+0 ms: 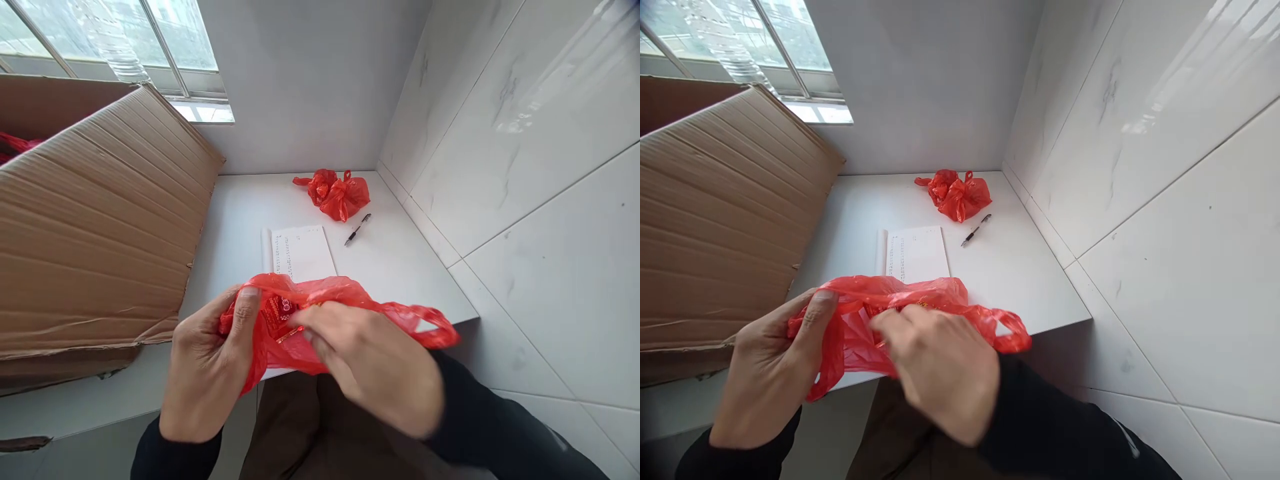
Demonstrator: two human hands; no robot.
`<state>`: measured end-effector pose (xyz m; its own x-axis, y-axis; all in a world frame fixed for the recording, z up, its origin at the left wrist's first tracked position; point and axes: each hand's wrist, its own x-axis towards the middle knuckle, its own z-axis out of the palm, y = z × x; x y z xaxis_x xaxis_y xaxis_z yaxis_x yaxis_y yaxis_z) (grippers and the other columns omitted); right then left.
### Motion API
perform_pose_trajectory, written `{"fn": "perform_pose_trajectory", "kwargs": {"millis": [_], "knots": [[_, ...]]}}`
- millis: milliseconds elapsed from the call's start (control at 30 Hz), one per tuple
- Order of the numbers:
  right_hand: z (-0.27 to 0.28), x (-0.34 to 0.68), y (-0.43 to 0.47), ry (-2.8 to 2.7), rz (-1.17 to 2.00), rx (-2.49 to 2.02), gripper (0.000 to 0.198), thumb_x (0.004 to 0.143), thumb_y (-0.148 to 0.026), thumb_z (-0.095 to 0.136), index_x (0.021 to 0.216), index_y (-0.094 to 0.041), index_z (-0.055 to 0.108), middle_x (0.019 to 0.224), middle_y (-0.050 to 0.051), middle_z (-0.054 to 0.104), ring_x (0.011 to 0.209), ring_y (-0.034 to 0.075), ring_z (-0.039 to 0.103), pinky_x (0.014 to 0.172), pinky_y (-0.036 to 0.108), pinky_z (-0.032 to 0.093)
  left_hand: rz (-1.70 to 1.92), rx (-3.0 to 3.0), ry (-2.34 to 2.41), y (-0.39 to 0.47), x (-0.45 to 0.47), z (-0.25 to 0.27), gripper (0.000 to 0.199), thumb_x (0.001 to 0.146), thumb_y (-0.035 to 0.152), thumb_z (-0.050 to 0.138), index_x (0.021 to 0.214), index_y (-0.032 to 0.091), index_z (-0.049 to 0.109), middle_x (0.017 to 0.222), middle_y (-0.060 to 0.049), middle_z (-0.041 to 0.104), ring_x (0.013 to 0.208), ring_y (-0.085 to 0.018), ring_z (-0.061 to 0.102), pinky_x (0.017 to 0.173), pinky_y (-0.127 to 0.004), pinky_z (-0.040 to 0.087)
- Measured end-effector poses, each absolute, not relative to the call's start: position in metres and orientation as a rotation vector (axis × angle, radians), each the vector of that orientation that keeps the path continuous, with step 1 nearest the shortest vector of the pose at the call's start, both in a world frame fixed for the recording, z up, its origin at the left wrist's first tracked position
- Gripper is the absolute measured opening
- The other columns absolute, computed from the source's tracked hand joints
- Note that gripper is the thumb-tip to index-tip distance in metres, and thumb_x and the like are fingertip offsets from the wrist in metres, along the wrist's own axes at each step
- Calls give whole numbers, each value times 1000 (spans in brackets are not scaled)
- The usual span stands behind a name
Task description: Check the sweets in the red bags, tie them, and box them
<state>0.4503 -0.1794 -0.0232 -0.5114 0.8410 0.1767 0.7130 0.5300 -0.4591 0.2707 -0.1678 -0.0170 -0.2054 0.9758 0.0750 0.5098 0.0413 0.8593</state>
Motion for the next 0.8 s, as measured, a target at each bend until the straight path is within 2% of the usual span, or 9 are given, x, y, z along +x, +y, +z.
{"fn": "perform_pose_trajectory", "kwargs": {"millis": [67, 133, 200, 300, 367, 467, 600, 733, 800], "knots": [[-53, 446, -159, -2506, 309, -1601, 35, 90, -11, 56, 125, -17, 57, 93, 7, 71, 71, 22, 69, 67, 33, 57, 1099, 1483, 1769, -169, 270, -18, 40, 93, 49, 50, 62, 23, 48, 56, 4, 32, 52, -13, 27, 43, -28, 25], [-78, 447, -143, -2555, 266, -1588, 48, 85, -13, 65, 131, -15, 53, 115, 14, 69, 96, 29, 69, 80, 37, 57, 1116, 1474, 1770, -170, 269, -20, 40, 92, 49, 51, 62, 23, 49, 57, 4, 31, 52, -13, 27, 43, -28, 25], [-92, 450, -135, -2560, 247, -1546, 51, 86, -11, 64, 134, -16, 50, 122, 15, 67, 107, 31, 66, 84, 39, 55, 1128, 1480, 1763, -171, 267, -22, 41, 92, 48, 52, 60, 23, 48, 57, 4, 29, 52, -13, 26, 44, -29, 24], [-95, 456, -134, -2532, 280, -1553, 31, 93, -5, 50, 118, -19, 60, 96, 6, 73, 84, 21, 71, 74, 30, 53, 1148, 1484, 1762, -172, 266, -24, 44, 93, 47, 51, 57, 23, 44, 58, 4, 27, 52, -13, 24, 45, -30, 22], [-92, 458, -135, -2514, 295, -1578, 25, 97, -6, 43, 105, -18, 63, 81, 3, 71, 70, 17, 69, 66, 27, 51, 1158, 1485, 1759, -172, 266, -25, 46, 93, 48, 51, 56, 23, 41, 58, 4, 26, 52, -13, 23, 45, -30, 21], [-93, 460, -134, -2515, 285, -1591, 22, 98, -18, 49, 116, -15, 61, 94, 10, 72, 81, 24, 70, 70, 34, 53, 1152, 1491, 1730, -172, 267, -27, 45, 93, 47, 51, 56, 23, 38, 59, 4, 25, 53, -13, 23, 45, -30, 22], [-102, 461, -129, -2587, 382, -1487, 52, 88, -19, 63, 138, -13, 47, 126, 15, 64, 111, 29, 64, 88, 38, 53, 1143, 1485, 1686, -173, 268, -29, 43, 93, 44, 52, 58, 23, 41, 60, 4, 27, 53, -13, 23, 44, -28, 22], [-99, 461, -129, -2530, 402, -1516, 52, 82, -15, 65, 133, -13, 50, 129, 16, 62, 120, 31, 58, 96, 40, 50, 1142, 1462, 1664, -175, 266, -29, 41, 92, 46, 55, 60, 23, 43, 57, 5, 29, 50, -12, 27, 42, -27, 26], [-88, 463, -134, -2438, 455, -1566, 43, 83, -15, 64, 125, -16, 55, 118, 12, 68, 109, 29, 65, 87, 38, 53, 1144, 1459, 1679, -177, 266, -28, 42, 92, 47, 55, 60, 23, 44, 54, 5, 31, 48, -12, 29, 41, -27, 28]]}}
